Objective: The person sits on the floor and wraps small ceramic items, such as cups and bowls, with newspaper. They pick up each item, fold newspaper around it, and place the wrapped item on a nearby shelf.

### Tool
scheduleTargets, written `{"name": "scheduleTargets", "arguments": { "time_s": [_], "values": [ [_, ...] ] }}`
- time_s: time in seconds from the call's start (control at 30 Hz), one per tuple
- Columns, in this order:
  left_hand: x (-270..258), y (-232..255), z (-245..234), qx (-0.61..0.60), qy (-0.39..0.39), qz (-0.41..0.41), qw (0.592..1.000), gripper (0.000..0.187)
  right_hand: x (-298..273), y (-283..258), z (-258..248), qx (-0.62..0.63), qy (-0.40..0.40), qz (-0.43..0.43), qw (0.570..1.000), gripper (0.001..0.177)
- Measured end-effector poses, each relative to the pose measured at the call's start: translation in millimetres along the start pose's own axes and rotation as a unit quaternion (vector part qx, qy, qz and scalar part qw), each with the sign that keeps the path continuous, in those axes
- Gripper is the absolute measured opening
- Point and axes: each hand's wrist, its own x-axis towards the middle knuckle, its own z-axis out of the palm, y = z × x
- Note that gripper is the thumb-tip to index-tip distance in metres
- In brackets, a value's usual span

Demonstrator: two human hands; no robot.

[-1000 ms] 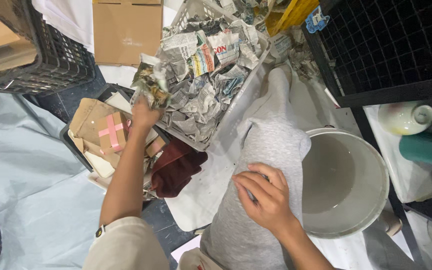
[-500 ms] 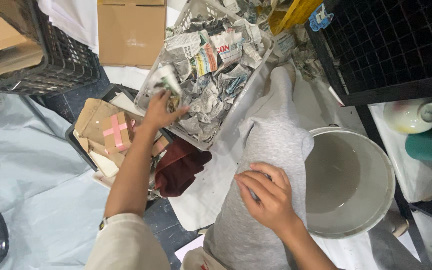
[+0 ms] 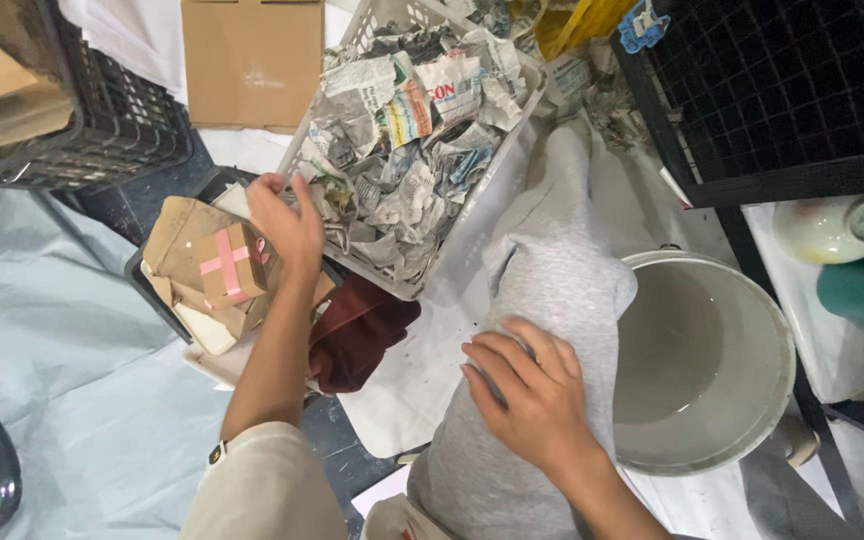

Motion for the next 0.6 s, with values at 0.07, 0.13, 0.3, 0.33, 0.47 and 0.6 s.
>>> {"name": "scheduleTargets", "arguments": {
  "time_s": [0.07, 0.13, 0.3, 0.33, 0.47, 0.6],
  "values": [
    [-19, 11, -25, 0.015, -0.002, 0.063, 0.998, 0.028, 1, -2, 1, -0.021, -0.016, -0.013, 1.000, 0.024],
    [-40, 20, -38, 0.032, -0.050, 0.123, 0.991, 0.028, 2, -4, 3, -0.019, -0.020, -0.017, 0.999, 0.023],
    [-81, 25, -20, 0.088, -0.198, 0.263, 0.940, 0.044, 2, -6, 5, -0.009, -0.025, -0.013, 1.000, 0.023],
    [-84, 22, -12, 0.118, -0.241, 0.220, 0.938, 0.029, 1, -6, 4, -0.010, -0.024, -0.013, 1.000, 0.023],
    [-90, 12, 0, 0.137, -0.226, 0.227, 0.937, 0.016, -3, -4, 1, -0.004, -0.019, -0.005, 1.000, 0.021],
    [-91, 14, -13, 0.093, -0.157, 0.211, 0.960, 0.018, -3, -4, 1, -0.004, -0.024, -0.001, 1.000, 0.021]
  ]
}}
